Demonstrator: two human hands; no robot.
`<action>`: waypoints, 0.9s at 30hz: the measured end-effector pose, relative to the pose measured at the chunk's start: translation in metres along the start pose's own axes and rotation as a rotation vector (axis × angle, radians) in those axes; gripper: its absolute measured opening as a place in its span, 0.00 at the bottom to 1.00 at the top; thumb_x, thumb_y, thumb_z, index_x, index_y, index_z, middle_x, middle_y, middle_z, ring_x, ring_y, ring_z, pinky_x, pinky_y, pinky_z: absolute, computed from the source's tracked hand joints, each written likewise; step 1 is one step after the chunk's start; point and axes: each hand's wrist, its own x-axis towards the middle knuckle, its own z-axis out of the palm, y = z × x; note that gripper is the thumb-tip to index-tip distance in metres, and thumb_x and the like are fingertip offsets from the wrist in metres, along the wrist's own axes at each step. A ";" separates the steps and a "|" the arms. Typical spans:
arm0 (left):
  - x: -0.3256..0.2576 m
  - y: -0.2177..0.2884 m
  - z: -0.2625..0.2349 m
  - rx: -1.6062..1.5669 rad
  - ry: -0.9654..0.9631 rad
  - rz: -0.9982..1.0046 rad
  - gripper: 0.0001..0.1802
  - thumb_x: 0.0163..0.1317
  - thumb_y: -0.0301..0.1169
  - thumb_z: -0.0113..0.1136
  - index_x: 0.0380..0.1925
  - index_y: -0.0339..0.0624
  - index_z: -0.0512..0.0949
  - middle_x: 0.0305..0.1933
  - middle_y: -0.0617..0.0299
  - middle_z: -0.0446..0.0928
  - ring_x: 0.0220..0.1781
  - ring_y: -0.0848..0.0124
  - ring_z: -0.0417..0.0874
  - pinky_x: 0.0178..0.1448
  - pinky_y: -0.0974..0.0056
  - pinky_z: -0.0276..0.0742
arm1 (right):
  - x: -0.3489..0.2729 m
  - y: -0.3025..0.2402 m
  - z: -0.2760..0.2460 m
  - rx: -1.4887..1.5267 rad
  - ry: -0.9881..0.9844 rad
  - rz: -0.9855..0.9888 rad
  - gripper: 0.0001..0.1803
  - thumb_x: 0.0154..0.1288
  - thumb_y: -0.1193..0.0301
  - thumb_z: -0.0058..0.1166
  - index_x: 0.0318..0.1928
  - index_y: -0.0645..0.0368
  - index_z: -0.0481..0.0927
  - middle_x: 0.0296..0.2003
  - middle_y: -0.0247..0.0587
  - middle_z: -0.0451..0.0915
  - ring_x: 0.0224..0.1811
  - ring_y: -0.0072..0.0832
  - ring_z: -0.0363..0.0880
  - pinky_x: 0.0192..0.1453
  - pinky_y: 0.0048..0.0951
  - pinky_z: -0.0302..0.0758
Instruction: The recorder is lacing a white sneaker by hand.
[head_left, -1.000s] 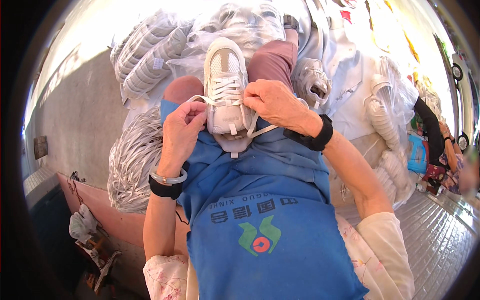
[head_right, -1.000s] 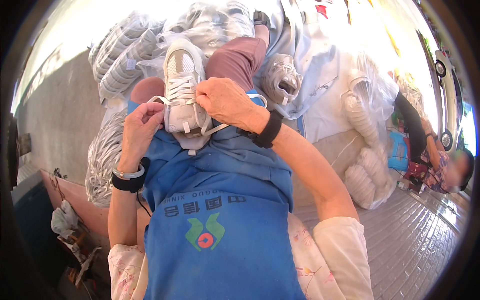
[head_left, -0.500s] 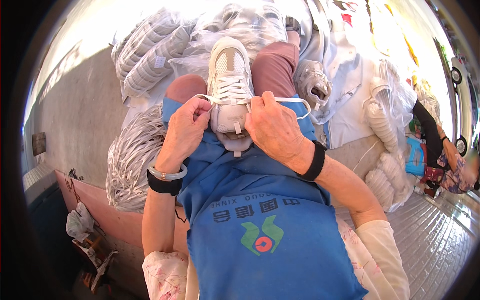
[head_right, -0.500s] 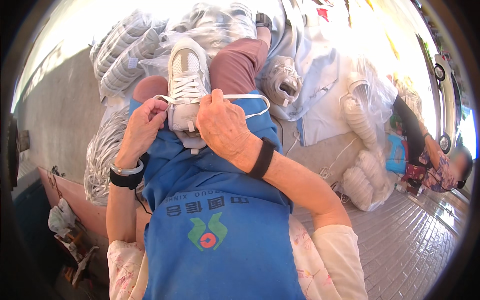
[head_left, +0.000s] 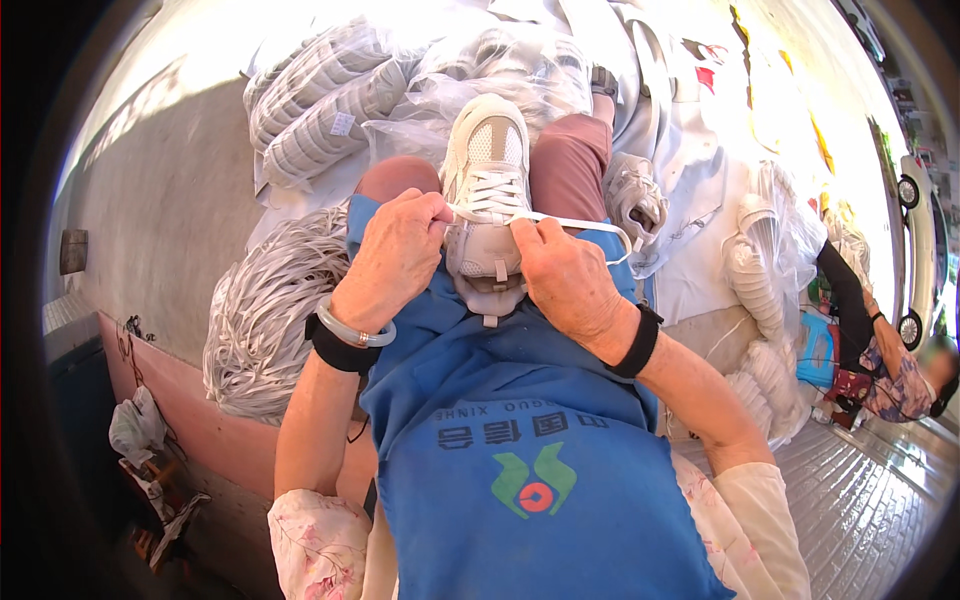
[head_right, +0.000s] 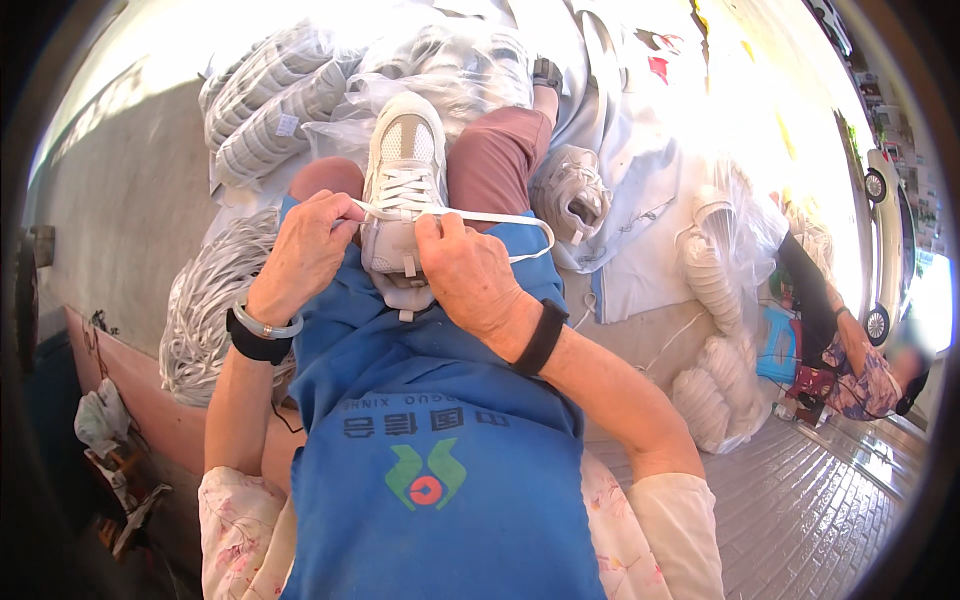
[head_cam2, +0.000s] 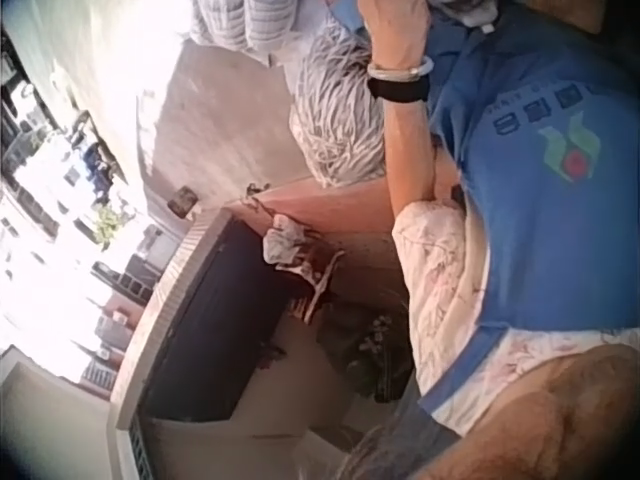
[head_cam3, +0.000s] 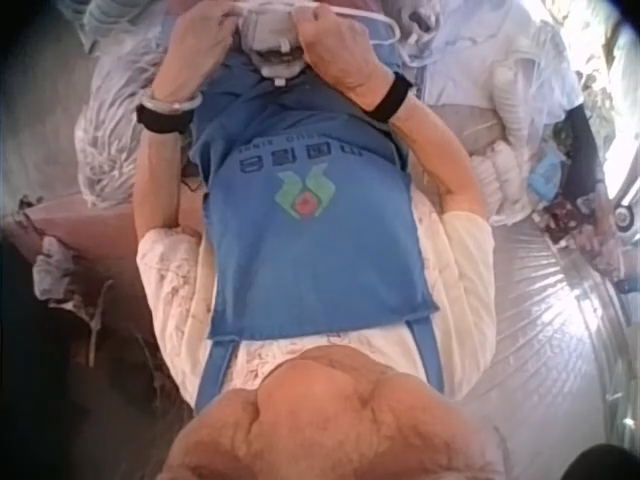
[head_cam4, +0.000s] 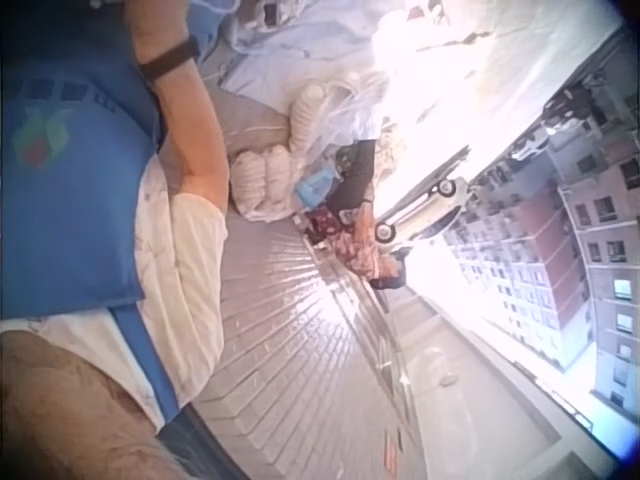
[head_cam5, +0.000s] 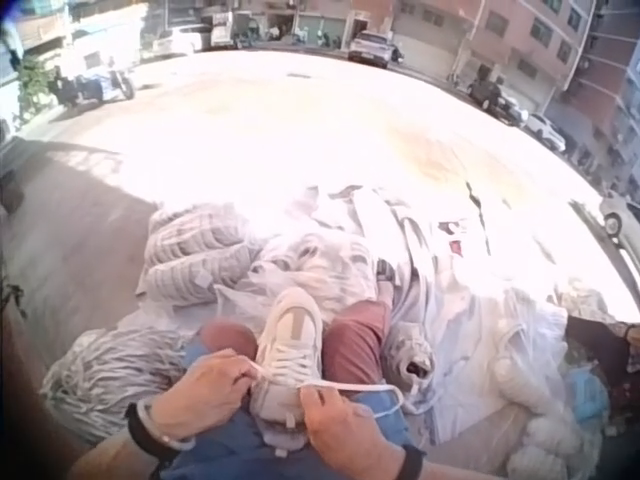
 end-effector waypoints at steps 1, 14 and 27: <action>0.002 0.000 -0.003 0.012 -0.019 0.039 0.07 0.59 0.21 0.52 0.36 0.32 0.77 0.33 0.49 0.76 0.35 0.53 0.78 0.41 0.57 0.72 | 0.002 -0.003 0.000 -0.070 -0.025 -0.002 0.13 0.51 0.78 0.56 0.39 0.64 0.71 0.30 0.46 0.75 0.28 0.38 0.82 0.28 0.37 0.78; 0.013 0.007 0.004 0.143 -0.078 0.180 0.03 0.55 0.20 0.52 0.29 0.34 0.76 0.32 0.47 0.76 0.38 0.48 0.78 0.42 0.50 0.73 | 0.024 -0.010 0.005 -0.457 -0.020 -0.131 0.08 0.46 0.73 0.57 0.29 0.58 0.75 0.30 0.40 0.71 0.32 0.30 0.75 0.32 0.29 0.71; -0.009 0.004 0.018 -0.300 0.123 -0.224 0.07 0.59 0.28 0.61 0.33 0.34 0.80 0.31 0.52 0.82 0.32 0.62 0.84 0.38 0.62 0.77 | 0.028 -0.033 -0.018 0.398 0.073 -0.128 0.09 0.55 0.80 0.53 0.36 0.64 0.69 0.32 0.49 0.69 0.33 0.46 0.76 0.36 0.41 0.74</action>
